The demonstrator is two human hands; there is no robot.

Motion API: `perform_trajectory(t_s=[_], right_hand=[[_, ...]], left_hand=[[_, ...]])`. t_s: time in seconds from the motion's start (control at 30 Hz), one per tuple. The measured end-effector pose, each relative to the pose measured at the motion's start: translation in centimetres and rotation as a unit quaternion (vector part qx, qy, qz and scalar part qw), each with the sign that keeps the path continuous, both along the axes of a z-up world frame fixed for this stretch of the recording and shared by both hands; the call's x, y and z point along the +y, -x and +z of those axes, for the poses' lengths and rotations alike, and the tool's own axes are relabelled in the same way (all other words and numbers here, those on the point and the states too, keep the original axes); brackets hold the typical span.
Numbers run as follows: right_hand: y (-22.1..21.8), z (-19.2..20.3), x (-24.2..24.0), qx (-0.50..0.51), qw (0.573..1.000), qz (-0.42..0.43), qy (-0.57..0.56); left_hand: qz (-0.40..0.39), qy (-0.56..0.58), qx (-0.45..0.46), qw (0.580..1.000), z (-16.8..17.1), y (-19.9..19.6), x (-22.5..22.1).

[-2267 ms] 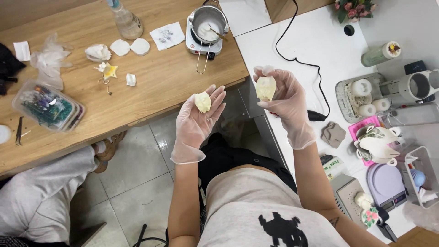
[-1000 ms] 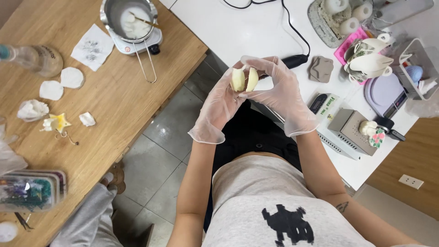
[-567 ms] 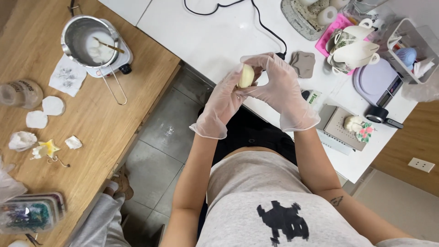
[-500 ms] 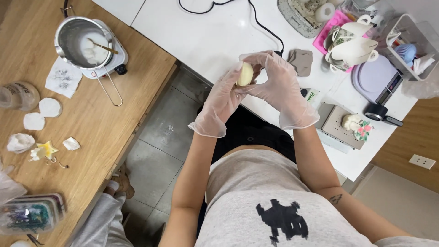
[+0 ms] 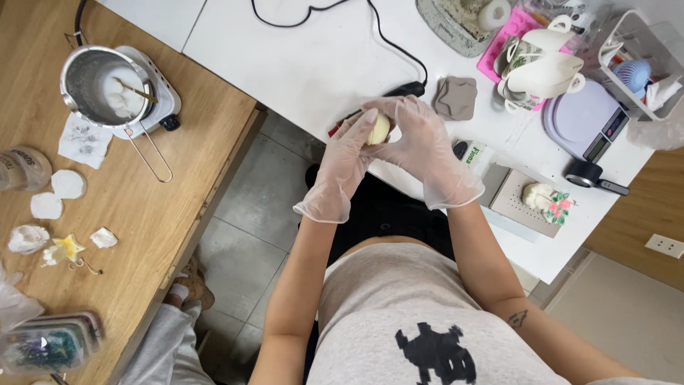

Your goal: Shaping and carving wax pieces to create decorative floral elements for candles.

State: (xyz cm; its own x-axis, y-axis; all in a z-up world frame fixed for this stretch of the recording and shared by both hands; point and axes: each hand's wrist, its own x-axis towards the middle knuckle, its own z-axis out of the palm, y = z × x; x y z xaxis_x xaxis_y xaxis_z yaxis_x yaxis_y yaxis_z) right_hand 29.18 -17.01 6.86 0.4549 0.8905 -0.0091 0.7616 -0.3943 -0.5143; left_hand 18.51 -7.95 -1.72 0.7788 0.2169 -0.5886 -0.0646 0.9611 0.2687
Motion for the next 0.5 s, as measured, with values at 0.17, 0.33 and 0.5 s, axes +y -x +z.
perform_trajectory(t_s=[0.17, 0.33, 0.5], right_hand=[[-0.2, 0.9, 1.1, 0.069, 0.994, -0.065, 0.046], [-0.6, 2.1, 1.2, 0.345, 0.916, -0.201, 0.043], [-1.3, 0.2, 0.1, 0.462, 0.846, -0.253, -0.082]], left_hand=[[-0.006, 0.017, -0.02, 1.0, -1.5, 0.2, 0.0], [-0.046, 0.093, -0.043, 0.994, -1.2, 1.2, 1.2], [-0.019, 0.142, -0.079, 0.987, -0.5, 1.6, 2.1]])
